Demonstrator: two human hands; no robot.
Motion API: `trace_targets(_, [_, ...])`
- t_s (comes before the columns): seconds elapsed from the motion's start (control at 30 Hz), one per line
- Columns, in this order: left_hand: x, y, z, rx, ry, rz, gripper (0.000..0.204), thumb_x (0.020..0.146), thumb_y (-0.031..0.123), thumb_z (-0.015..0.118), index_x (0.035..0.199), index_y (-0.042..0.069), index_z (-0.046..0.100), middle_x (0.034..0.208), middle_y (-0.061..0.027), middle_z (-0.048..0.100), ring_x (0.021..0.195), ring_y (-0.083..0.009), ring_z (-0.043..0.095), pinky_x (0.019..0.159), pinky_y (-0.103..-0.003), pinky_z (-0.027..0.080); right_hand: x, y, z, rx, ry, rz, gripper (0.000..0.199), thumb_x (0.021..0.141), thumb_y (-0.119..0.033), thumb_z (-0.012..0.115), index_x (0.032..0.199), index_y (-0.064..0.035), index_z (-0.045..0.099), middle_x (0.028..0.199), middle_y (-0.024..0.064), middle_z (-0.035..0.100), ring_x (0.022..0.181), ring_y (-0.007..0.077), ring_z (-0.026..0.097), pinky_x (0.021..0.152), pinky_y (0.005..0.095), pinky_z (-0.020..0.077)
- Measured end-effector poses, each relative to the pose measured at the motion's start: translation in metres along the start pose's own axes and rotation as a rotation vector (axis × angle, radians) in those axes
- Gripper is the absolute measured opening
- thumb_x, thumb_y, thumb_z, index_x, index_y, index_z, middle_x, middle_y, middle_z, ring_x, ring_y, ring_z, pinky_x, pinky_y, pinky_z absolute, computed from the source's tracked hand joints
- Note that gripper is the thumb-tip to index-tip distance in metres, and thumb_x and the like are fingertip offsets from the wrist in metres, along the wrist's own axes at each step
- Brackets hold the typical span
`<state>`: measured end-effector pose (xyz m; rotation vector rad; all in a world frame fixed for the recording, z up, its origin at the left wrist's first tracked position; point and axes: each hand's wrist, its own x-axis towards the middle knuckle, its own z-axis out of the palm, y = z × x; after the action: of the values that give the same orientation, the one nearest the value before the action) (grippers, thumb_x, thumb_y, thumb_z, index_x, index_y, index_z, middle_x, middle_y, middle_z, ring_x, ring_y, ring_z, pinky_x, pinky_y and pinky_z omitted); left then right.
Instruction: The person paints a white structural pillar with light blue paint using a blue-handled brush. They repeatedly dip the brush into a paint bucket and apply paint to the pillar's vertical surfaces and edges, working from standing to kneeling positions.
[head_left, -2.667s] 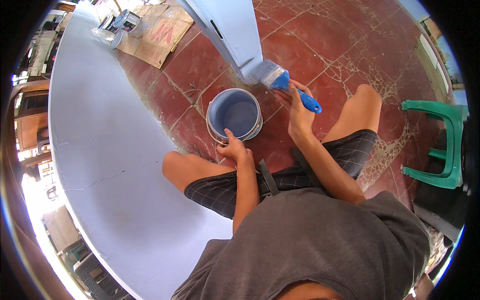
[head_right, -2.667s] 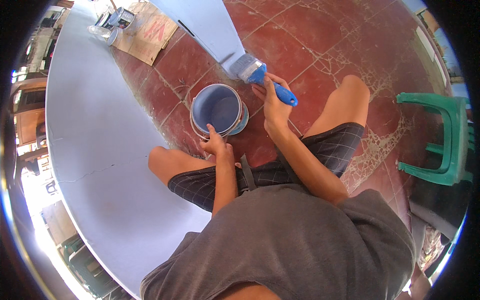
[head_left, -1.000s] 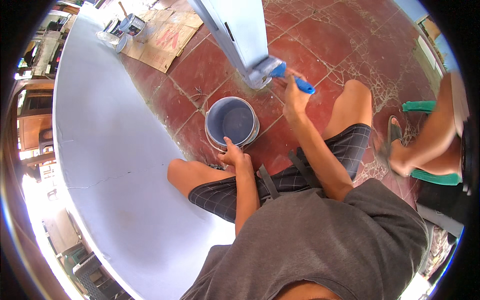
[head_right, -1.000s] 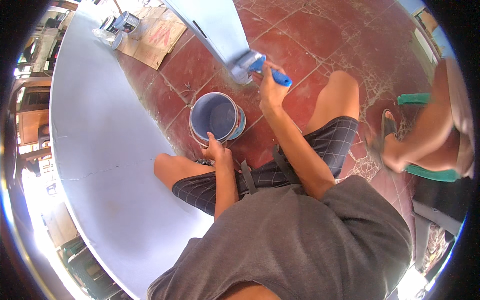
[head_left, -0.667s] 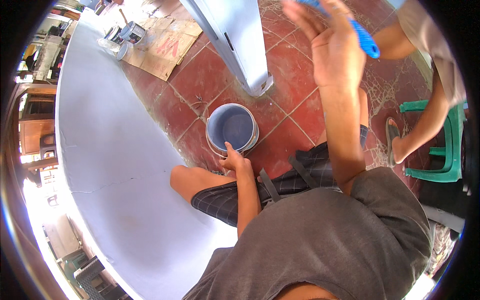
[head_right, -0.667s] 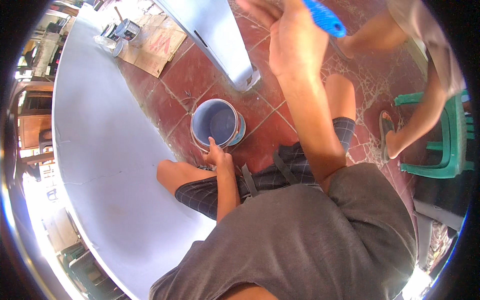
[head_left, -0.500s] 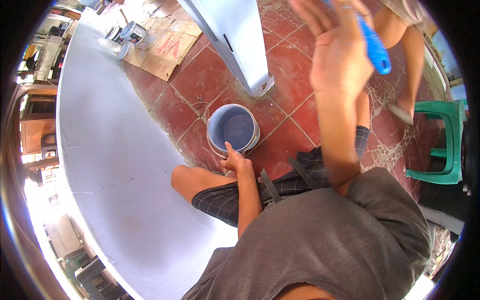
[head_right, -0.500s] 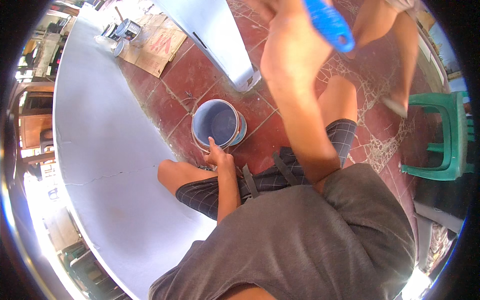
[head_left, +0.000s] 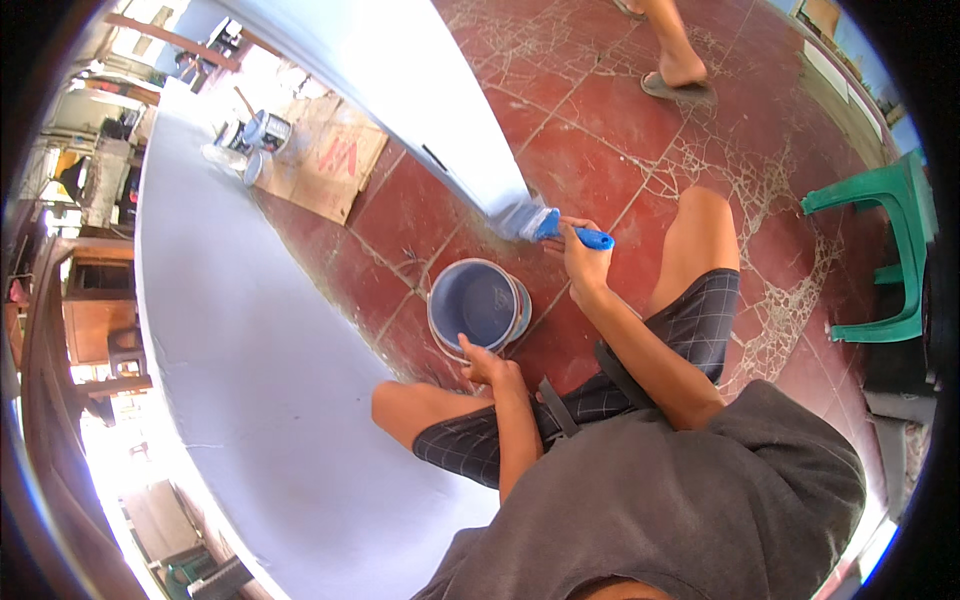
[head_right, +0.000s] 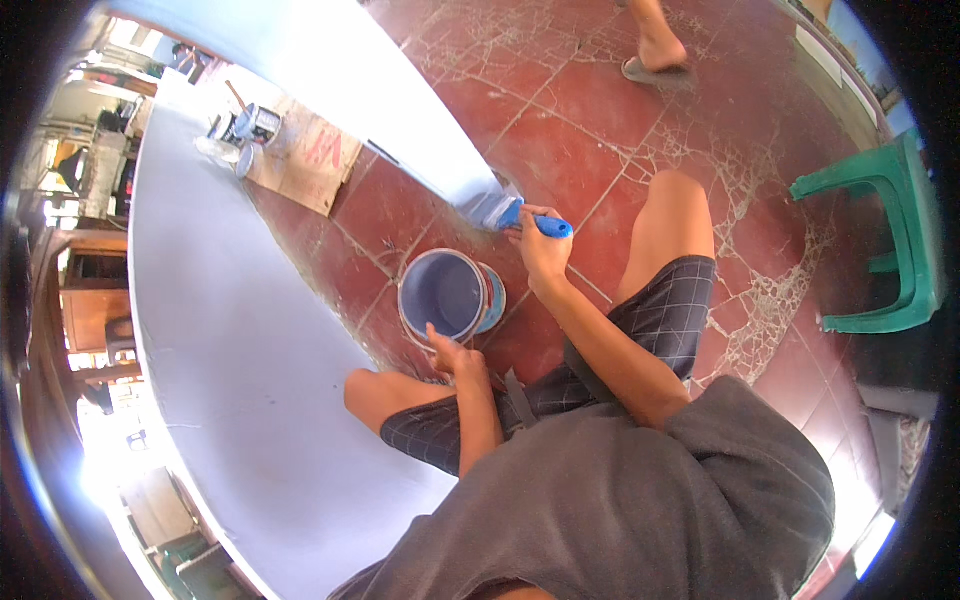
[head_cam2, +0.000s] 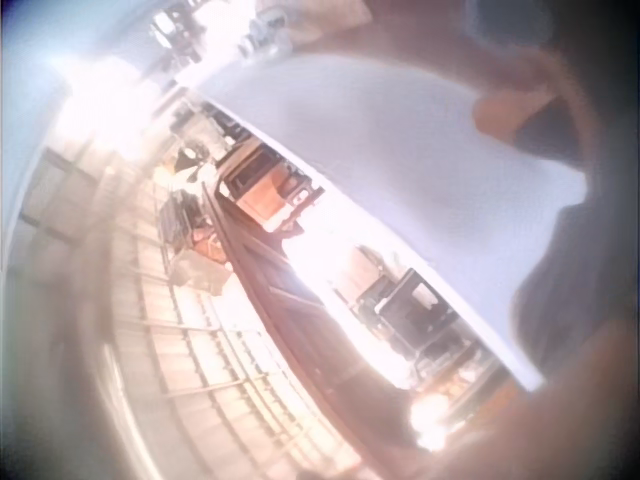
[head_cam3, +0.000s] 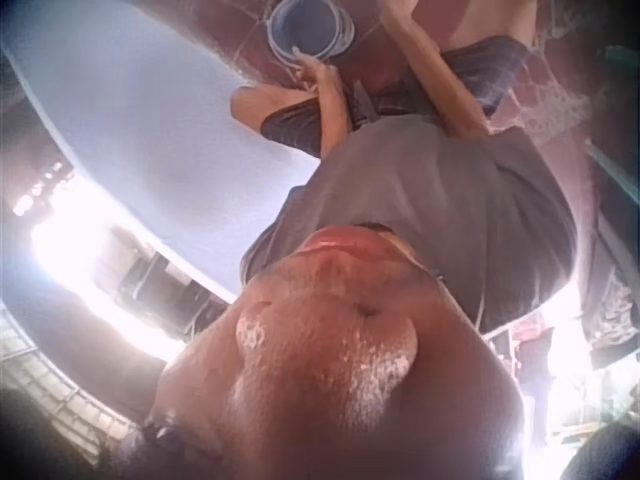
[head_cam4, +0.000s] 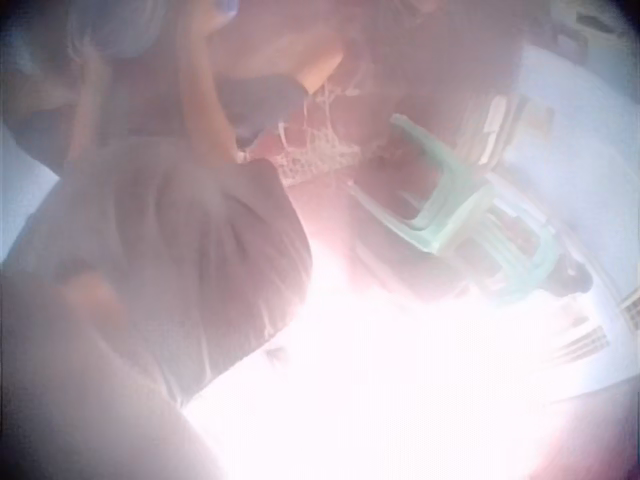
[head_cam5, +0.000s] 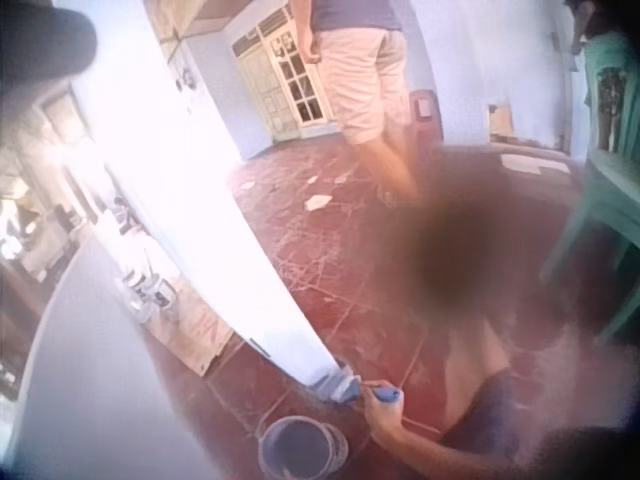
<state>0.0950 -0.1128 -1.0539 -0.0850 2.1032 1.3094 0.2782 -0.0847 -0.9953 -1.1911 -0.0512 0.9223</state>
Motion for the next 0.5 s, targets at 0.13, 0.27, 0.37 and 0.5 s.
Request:
trace_targets(0.13, [-0.004,0.009,-0.003,0.033,0.008,-0.021,0.087,0.079,0.049,0.074,0.130,-0.015,0.046,0.133,-0.0313,0.053,0.116,-0.0392,0.060,0.097,-0.045,0.053,-0.025,-0.090,0.034,0.043,-0.161,-0.072,0.018,0.098,-0.011,0.058,0.111,0.0015,0.059,0.104,0.0193,0.070,0.090,0.0282,0.073,0.079,0.0362,0.0612])
trace_targets(0.27, [-0.003,0.006,-0.003,0.039,-0.012,-0.029,0.094,0.078,0.052,0.071,0.137,-0.016,0.042,0.140,-0.0306,0.050,0.119,-0.0400,0.060,0.099,-0.044,0.052,-0.052,-0.194,0.080,0.182,-0.329,-0.292,0.018,0.097,-0.010,0.061,0.109,0.0035,0.061,0.102,0.0192,0.070,0.087,0.0290,0.074,0.077,0.0364,0.0620])
trace_targets(0.37, [0.008,0.004,-0.003,-0.007,-0.042,-0.051,0.098,0.080,0.055,0.068,0.141,-0.016,0.038,0.144,-0.0307,0.045,0.127,-0.0398,0.053,0.106,-0.046,0.045,-0.076,-0.253,0.112,0.254,-0.462,-0.464,0.019,0.097,-0.011,0.064,0.107,0.0049,0.063,0.102,0.0175,0.070,0.082,0.0279,0.074,0.074,0.0350,0.0625])
trace_targets(0.5, [-0.002,0.009,-0.006,0.039,0.013,-0.083,0.102,0.080,0.060,0.065,0.146,-0.012,0.034,0.148,-0.0293,0.041,0.133,-0.0404,0.047,0.111,-0.047,0.035,-0.102,-0.317,0.154,0.247,-0.616,-0.696,0.021,0.098,-0.011,0.060,0.109,0.0064,0.062,0.104,0.0192,0.068,0.090,0.0286,0.072,0.080,0.0350,0.0615])
